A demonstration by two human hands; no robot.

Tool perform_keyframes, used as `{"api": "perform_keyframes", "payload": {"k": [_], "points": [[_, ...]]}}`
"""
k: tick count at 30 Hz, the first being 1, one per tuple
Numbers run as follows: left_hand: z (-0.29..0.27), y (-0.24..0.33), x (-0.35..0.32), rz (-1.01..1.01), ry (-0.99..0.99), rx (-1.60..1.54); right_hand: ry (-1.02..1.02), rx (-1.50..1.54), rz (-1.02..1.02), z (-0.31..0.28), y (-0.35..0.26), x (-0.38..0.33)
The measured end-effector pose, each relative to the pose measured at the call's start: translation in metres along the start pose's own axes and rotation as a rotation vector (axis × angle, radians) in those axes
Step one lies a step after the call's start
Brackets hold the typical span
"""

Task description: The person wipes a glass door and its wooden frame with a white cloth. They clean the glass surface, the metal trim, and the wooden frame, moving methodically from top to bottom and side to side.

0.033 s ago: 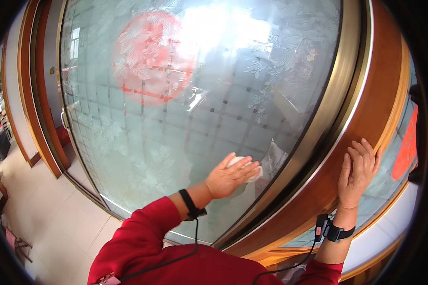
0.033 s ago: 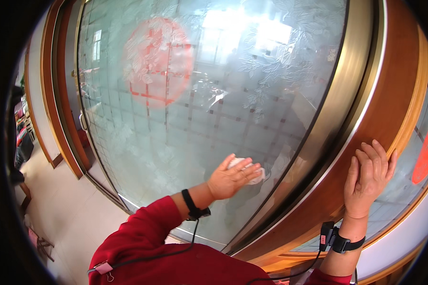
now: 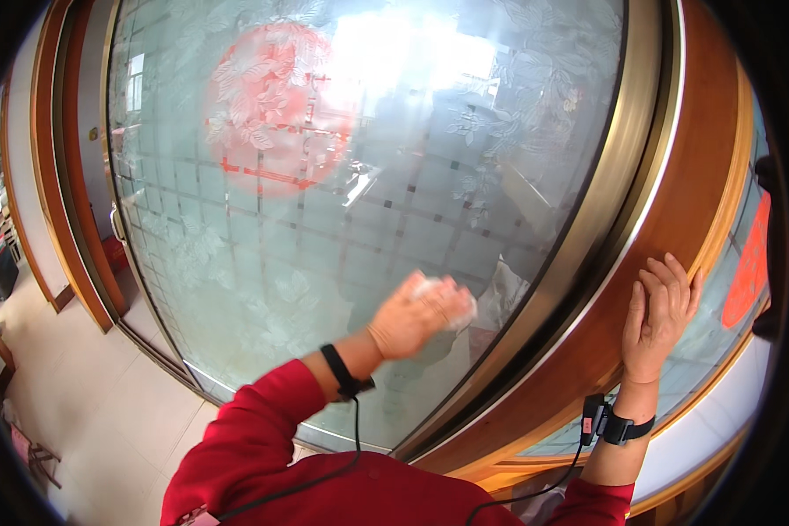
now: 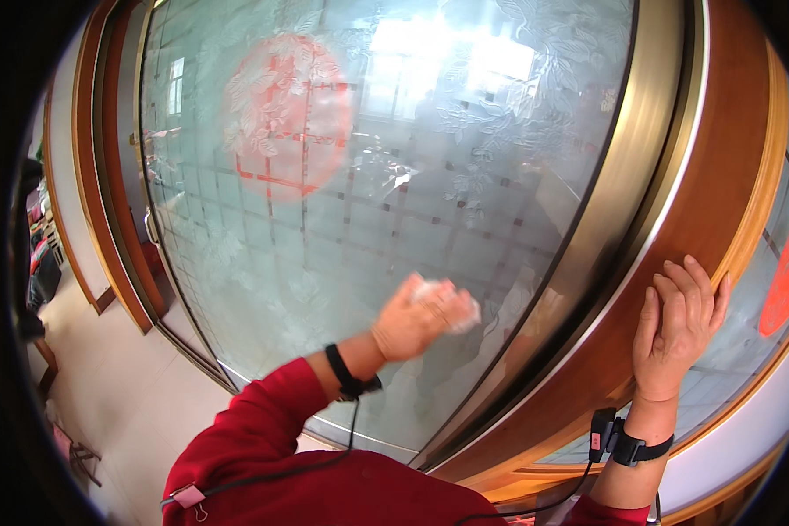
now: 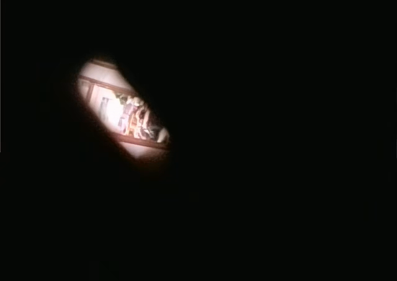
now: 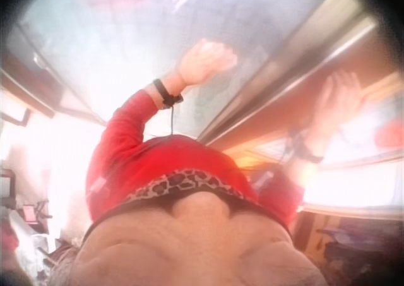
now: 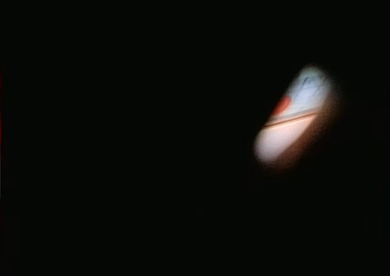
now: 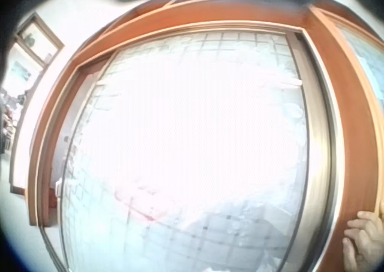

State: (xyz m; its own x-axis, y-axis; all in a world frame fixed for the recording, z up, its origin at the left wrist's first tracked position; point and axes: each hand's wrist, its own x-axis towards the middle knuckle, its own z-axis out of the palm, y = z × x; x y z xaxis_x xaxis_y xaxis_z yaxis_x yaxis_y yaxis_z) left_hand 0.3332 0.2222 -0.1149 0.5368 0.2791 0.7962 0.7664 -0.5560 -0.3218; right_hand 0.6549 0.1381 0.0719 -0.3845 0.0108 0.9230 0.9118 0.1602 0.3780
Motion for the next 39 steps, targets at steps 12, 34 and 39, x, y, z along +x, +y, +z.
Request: {"api": "perform_keyframes", "payload": {"k": [12,34,39], "points": [[-0.081,-0.123,0.060,-0.349,0.526,0.278,0.083,0.034,0.030,0.005,0.004,0.000],[-0.232,-0.220,0.366,0.069,1.050,0.276,0.021,0.164,0.034,-0.003,-0.002,0.002],[-0.219,-0.181,0.452,-0.004,0.856,0.279,-0.010,0.170,0.044,-0.003,-0.001,0.000]]}}
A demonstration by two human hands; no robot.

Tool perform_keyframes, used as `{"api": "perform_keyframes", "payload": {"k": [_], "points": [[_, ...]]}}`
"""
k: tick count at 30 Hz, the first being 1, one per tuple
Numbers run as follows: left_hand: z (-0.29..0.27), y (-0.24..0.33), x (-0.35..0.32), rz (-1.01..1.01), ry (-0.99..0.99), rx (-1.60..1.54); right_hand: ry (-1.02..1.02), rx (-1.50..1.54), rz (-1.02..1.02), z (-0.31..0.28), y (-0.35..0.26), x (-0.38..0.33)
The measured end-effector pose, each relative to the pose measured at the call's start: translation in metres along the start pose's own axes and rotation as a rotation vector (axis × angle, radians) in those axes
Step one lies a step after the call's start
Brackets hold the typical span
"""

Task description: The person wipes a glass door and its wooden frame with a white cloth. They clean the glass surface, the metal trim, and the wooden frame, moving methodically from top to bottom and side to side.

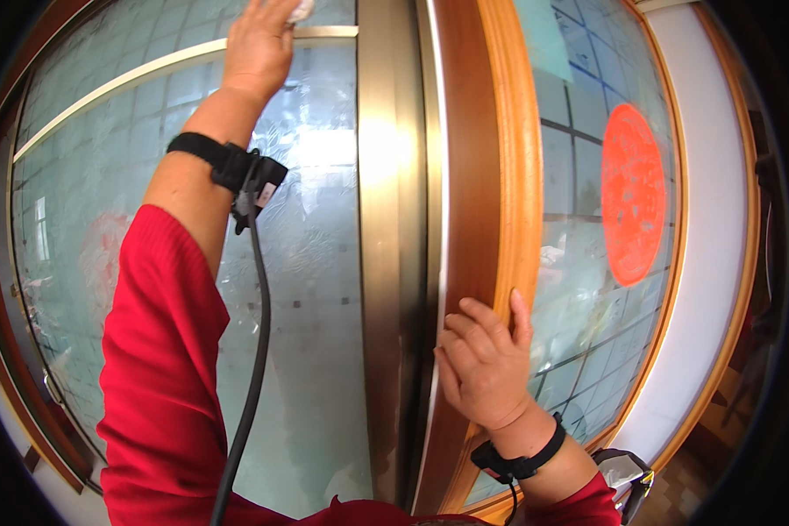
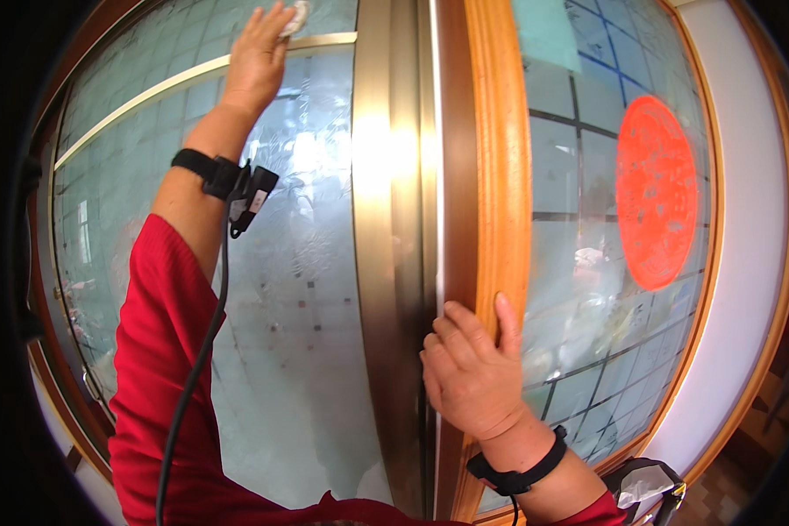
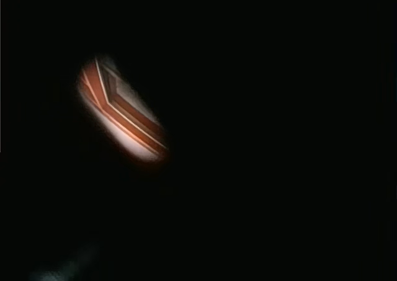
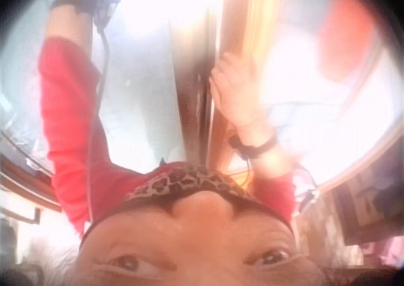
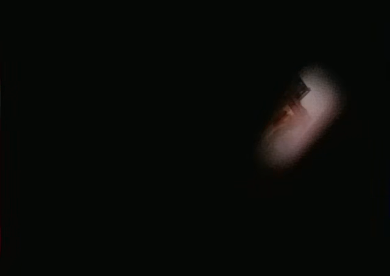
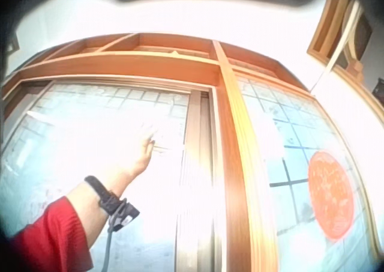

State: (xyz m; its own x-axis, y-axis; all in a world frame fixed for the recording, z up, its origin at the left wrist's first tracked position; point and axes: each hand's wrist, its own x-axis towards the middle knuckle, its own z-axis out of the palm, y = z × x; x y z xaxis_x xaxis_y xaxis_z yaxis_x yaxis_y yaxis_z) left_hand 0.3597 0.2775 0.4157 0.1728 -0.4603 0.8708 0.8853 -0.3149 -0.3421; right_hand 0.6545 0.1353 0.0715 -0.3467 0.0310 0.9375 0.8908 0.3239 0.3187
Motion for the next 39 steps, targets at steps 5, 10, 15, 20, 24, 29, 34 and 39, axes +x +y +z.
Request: {"api": "perform_keyframes", "payload": {"k": [5,10,15,20,24,29,34,39], "points": [[0.045,0.043,0.010,0.131,-0.142,0.160,0.023,0.011,-0.014,0.002,0.004,-0.004],[0.050,0.048,-0.006,0.188,-0.128,0.113,0.025,0.041,-0.036,0.005,0.008,-0.010],[0.029,0.046,-0.024,0.331,-0.141,0.032,0.049,0.054,-0.044,0.005,0.009,-0.011],[0.033,0.048,0.000,0.230,-0.066,-0.152,0.050,0.071,-0.056,0.004,0.010,-0.010],[0.065,0.055,0.040,0.218,-0.021,-0.094,0.034,0.108,-0.057,0.002,0.012,-0.010],[0.085,0.074,0.034,0.240,-0.113,0.011,0.053,0.132,-0.048,0.001,0.013,-0.010],[0.062,0.108,-0.008,0.183,-0.189,-0.181,0.046,0.130,-0.037,0.001,0.011,-0.010],[0.029,0.139,-0.058,0.167,-0.167,-0.119,0.038,0.091,-0.044,0.002,0.010,-0.009]]}}
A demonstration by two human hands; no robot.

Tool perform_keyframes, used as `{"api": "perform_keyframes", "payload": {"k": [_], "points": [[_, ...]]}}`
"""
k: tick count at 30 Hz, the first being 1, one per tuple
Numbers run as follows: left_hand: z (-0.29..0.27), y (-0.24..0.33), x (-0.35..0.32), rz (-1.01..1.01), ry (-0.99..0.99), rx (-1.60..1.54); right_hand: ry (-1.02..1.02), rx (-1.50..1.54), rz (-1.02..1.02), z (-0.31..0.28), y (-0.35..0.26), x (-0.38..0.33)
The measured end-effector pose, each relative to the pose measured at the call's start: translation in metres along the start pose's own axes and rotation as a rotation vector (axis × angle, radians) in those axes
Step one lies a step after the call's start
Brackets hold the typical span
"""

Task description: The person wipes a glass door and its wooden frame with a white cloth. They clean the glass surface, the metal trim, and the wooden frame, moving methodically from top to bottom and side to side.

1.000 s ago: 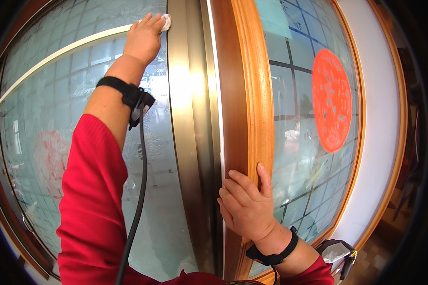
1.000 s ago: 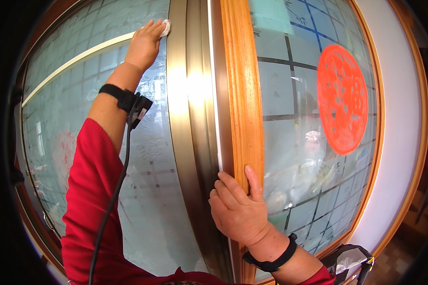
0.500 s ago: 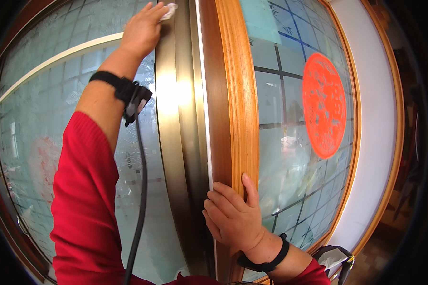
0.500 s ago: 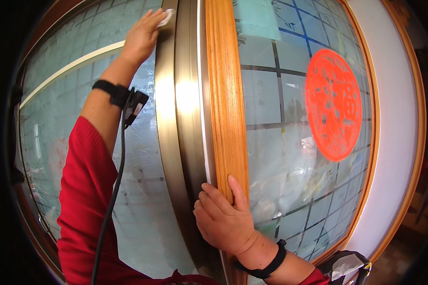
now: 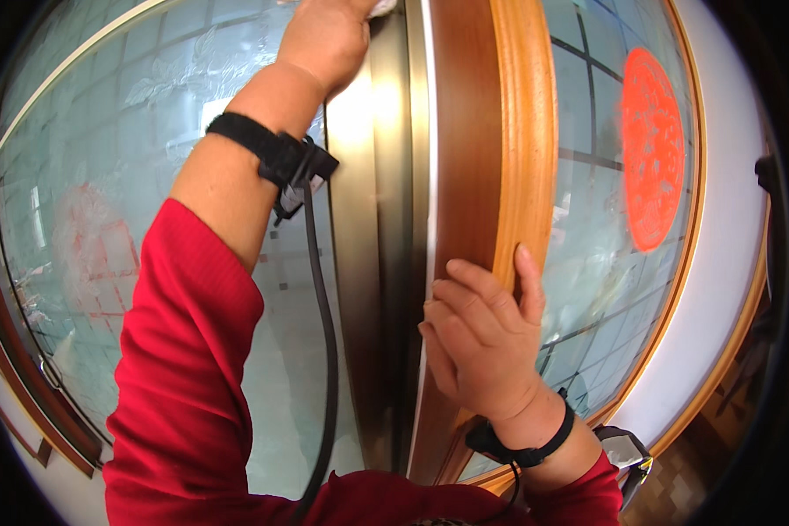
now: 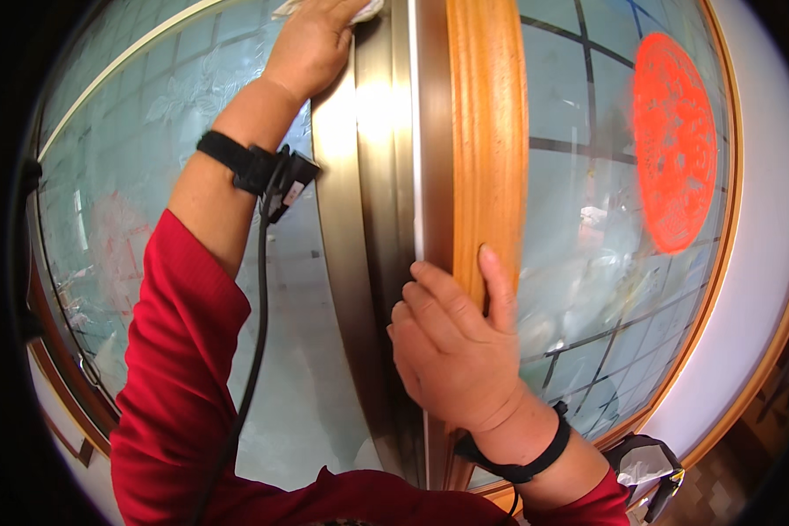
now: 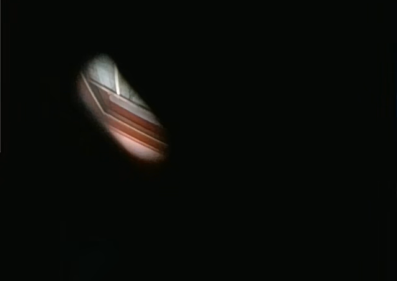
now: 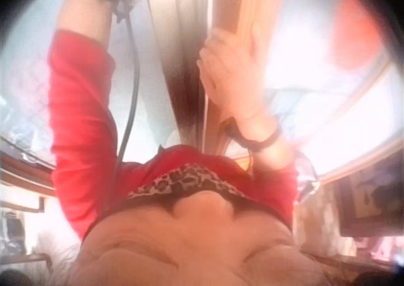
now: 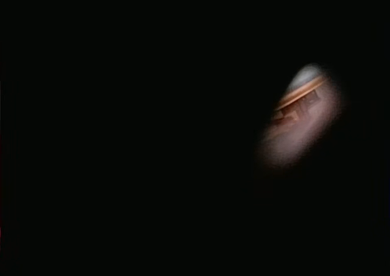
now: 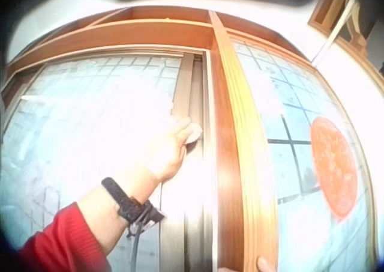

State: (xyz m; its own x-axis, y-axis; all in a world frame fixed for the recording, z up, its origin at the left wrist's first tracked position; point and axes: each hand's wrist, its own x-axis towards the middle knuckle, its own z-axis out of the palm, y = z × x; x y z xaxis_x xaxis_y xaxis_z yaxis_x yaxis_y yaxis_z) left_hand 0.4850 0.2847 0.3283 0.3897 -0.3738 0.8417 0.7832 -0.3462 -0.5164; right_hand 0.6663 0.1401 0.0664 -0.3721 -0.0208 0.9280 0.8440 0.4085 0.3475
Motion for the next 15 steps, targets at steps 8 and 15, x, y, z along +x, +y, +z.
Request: {"api": "perform_keyframes", "payload": {"k": [8,15], "points": [[-0.027,0.056,-0.094,0.014,-0.053,-0.065,0.041,-0.016,-0.010,0.001,-0.002,0.001],[-0.075,0.121,-0.190,-0.053,-0.315,-0.196,0.018,-0.050,0.005,0.001,-0.004,-0.005]]}}
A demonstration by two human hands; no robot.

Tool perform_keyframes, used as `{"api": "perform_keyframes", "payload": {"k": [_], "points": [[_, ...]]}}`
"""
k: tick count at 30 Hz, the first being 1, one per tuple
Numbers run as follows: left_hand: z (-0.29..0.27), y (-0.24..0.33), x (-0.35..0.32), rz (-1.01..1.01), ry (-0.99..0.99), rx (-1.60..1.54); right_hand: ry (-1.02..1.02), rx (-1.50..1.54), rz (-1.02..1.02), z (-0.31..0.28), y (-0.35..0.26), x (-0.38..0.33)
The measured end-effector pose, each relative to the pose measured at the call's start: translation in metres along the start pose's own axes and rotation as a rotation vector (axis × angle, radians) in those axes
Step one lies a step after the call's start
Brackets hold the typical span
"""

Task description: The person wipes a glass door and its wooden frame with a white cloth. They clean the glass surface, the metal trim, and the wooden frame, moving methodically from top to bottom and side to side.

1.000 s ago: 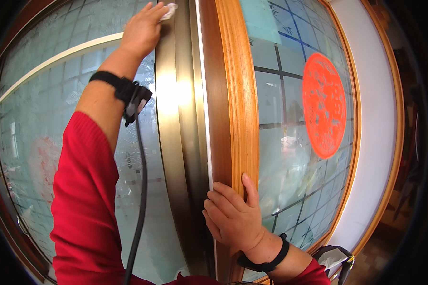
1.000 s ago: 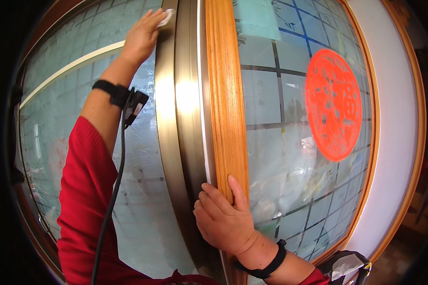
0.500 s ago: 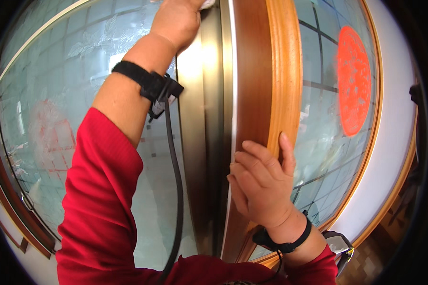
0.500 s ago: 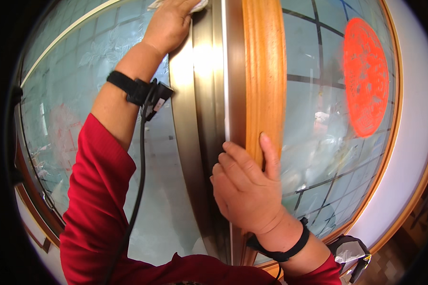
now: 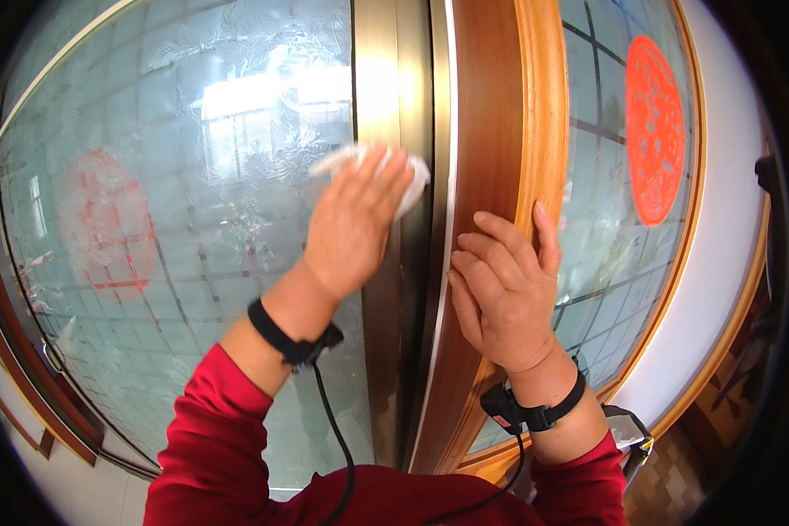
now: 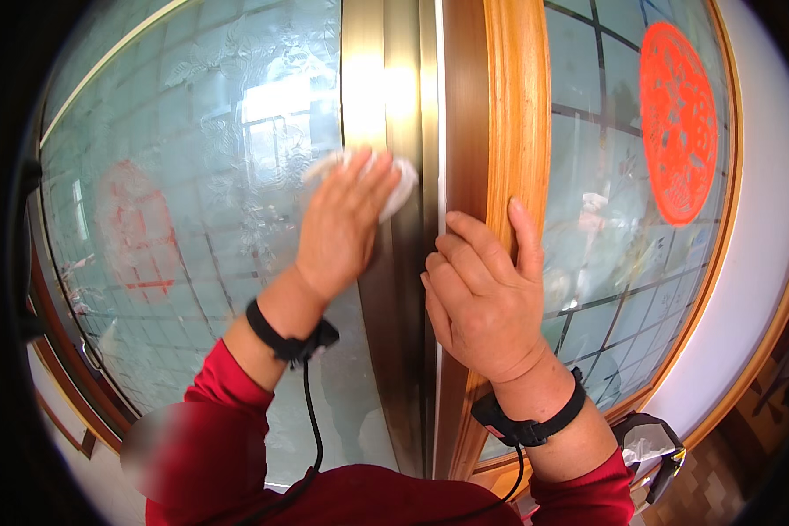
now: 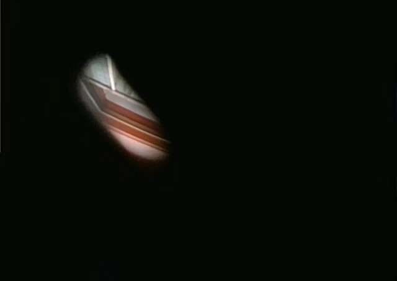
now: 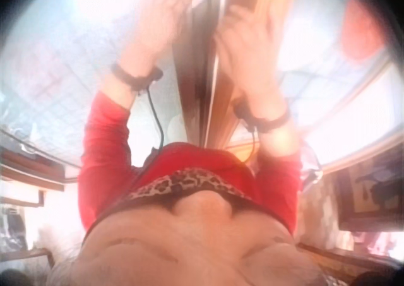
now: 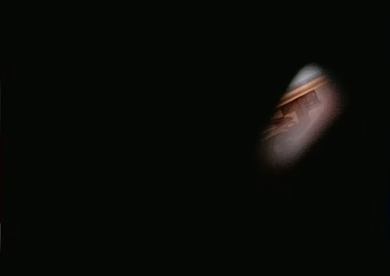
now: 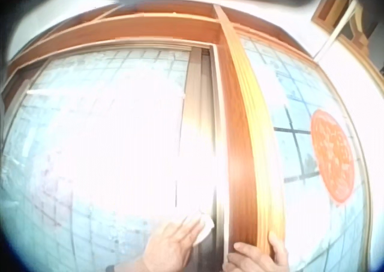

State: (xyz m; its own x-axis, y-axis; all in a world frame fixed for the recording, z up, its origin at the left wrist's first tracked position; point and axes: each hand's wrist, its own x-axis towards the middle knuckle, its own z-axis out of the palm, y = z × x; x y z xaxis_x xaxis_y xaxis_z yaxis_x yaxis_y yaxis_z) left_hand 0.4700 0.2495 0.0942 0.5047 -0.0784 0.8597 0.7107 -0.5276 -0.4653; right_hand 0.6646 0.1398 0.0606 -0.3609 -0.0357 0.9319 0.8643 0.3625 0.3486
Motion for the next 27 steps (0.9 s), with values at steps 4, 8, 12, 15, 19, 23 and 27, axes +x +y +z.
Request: {"api": "perform_keyframes", "payload": {"k": [4,8,12,15,19,23,27], "points": [[0.001,0.033,-0.062,-0.008,-0.193,0.001,-0.002,0.010,-0.006,-0.001,-0.003,-0.005],[0.005,0.060,-0.117,0.002,-0.252,-0.076,0.011,0.000,-0.008,0.001,-0.003,-0.007],[0.004,0.068,-0.145,0.085,-0.282,-0.097,0.001,0.000,-0.014,0.001,-0.003,-0.007],[0.003,0.054,-0.145,0.212,-0.244,-0.117,0.004,0.008,-0.024,0.000,-0.003,-0.006],[0.000,0.035,-0.137,0.326,-0.245,-0.117,0.023,0.028,-0.043,-0.001,-0.003,-0.007],[-0.008,0.031,-0.122,0.352,-0.233,-0.080,0.017,0.040,-0.039,-0.001,-0.001,-0.007],[-0.023,0.018,-0.082,0.140,-0.173,-0.067,-0.002,0.057,-0.062,-0.002,0.000,-0.009]]}}
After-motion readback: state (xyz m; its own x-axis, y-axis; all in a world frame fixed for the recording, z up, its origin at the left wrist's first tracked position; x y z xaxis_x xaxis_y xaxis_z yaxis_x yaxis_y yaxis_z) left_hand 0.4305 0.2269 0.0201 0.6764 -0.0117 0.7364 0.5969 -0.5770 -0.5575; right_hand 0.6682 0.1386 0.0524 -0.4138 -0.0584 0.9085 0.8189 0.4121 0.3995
